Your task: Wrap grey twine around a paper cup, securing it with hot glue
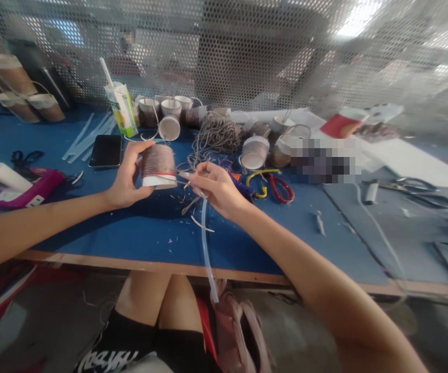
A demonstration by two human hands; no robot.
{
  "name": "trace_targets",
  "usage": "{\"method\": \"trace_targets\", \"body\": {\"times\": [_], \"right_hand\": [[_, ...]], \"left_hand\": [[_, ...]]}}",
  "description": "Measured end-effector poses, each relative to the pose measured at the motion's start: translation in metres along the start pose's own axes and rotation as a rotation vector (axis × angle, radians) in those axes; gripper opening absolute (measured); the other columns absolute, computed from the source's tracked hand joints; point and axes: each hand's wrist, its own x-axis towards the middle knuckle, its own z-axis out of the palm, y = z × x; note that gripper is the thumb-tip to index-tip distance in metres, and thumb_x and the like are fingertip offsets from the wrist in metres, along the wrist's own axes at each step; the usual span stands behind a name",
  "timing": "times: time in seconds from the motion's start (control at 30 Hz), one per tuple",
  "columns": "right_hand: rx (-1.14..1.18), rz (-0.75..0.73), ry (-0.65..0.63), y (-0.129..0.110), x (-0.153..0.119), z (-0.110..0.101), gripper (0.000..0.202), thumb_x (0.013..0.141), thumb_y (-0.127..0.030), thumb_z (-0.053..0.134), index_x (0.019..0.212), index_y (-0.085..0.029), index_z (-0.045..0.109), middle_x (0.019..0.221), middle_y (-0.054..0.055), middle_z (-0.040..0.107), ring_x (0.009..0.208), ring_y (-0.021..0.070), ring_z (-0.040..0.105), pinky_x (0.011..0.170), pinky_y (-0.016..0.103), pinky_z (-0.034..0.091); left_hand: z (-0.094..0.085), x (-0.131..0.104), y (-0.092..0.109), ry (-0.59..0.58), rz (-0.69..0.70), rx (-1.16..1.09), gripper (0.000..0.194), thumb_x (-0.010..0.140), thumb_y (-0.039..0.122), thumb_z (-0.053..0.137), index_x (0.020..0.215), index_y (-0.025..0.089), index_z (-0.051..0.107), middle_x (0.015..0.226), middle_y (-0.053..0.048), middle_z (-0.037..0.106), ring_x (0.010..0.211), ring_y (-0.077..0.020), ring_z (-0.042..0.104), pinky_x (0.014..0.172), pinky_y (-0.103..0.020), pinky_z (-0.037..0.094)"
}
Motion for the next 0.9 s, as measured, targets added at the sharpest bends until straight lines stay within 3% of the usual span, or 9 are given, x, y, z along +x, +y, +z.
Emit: {"method": "trace_targets", "body": {"times": [0.1,0.17,0.3,0.43,0.5,0.6,0.7,0.77,0.9], "right_hand": [[-0.117,-0.011,0.115,0.005,0.004,-0.005,0.042,0.066,-0.038,0.08,0.079,-0.02,0.045,0.058,-0.008,0.048,0.051,0.0054,0.041,0.052,0.024,0.03],[-0.331,-0.049,0.217,0.009,0.005,-0.008,0.035,0.071,-0.038,0.075,0.079,-0.02,0.045,0.065,-0.005,0.05,0.055,0.0076,0.044,0.054,0.025,0.034],[-0.746,-0.372,0.473,0.011,0.003,-0.012,0.025,0.075,-0.03,0.069,0.081,-0.021,0.047,0.093,0.004,0.055,0.071,0.012,0.051,0.064,0.031,0.046],[-0.686,-0.542,0.564,0.005,-0.001,-0.013,0.019,0.083,-0.036,0.062,0.084,-0.023,0.048,0.101,0.005,0.059,0.07,0.0126,0.054,0.059,0.031,0.05],[-0.497,-0.545,0.458,0.0,-0.003,-0.01,0.021,0.085,-0.04,0.059,0.085,-0.023,0.047,0.1,0.004,0.062,0.061,0.0103,0.053,0.052,0.028,0.049],[-0.246,-0.421,0.104,-0.006,-0.008,-0.001,0.026,0.087,-0.047,0.054,0.083,-0.022,0.046,0.102,0.005,0.067,0.05,0.0079,0.051,0.042,0.026,0.047],[-0.169,-0.251,-0.181,-0.005,-0.013,0.005,0.031,0.088,-0.049,0.053,0.082,-0.02,0.046,0.103,0.008,0.068,0.047,0.0071,0.052,0.04,0.025,0.048],[-0.157,-0.178,-0.261,-0.003,-0.013,0.006,0.031,0.089,-0.049,0.053,0.082,-0.019,0.047,0.092,0.006,0.069,0.046,0.007,0.052,0.042,0.024,0.05],[-0.129,-0.154,-0.252,0.001,-0.011,0.002,0.031,0.089,-0.049,0.052,0.082,-0.02,0.047,0.081,0.002,0.068,0.042,0.0073,0.052,0.039,0.024,0.049]], "left_hand": [[-0.002,0.0,0.0,-0.046,-0.004,-0.053,0.078,0.078,0.063,0.06,0.141,0.025,0.035,0.128,-0.011,0.043,0.121,-0.0282,0.047,0.105,-0.047,0.045],[-0.003,0.001,-0.001,-0.058,-0.018,-0.095,0.078,0.078,0.065,0.058,0.141,0.025,0.036,0.128,-0.011,0.044,0.12,-0.0275,0.048,0.104,-0.045,0.046],[-0.003,0.002,-0.006,-0.044,-0.065,-0.162,0.077,0.076,0.066,0.061,0.139,0.027,0.038,0.127,-0.009,0.045,0.117,-0.0261,0.051,0.099,-0.041,0.05],[-0.001,0.001,-0.007,-0.027,-0.103,-0.146,0.076,0.075,0.066,0.063,0.137,0.027,0.039,0.125,-0.009,0.045,0.116,-0.0258,0.052,0.096,-0.041,0.052],[0.0,0.001,-0.006,0.003,-0.109,-0.077,0.076,0.075,0.064,0.065,0.136,0.026,0.039,0.124,-0.01,0.045,0.115,-0.0259,0.051,0.097,-0.043,0.05],[0.002,0.0,-0.002,0.025,-0.078,0.006,0.078,0.073,0.058,0.07,0.136,0.025,0.039,0.124,-0.011,0.045,0.117,-0.0274,0.049,0.101,-0.048,0.047],[0.003,0.001,0.001,0.022,-0.032,0.026,0.076,0.074,0.054,0.071,0.136,0.025,0.039,0.125,-0.011,0.045,0.12,-0.0288,0.047,0.104,-0.051,0.045],[0.003,0.002,0.002,0.025,-0.016,0.027,0.075,0.075,0.052,0.071,0.137,0.025,0.038,0.125,-0.011,0.045,0.12,-0.0286,0.047,0.104,-0.052,0.045],[0.004,0.002,0.003,0.032,-0.01,0.028,0.075,0.075,0.053,0.071,0.137,0.027,0.037,0.126,-0.01,0.044,0.121,-0.0271,0.046,0.104,-0.049,0.046]]}}
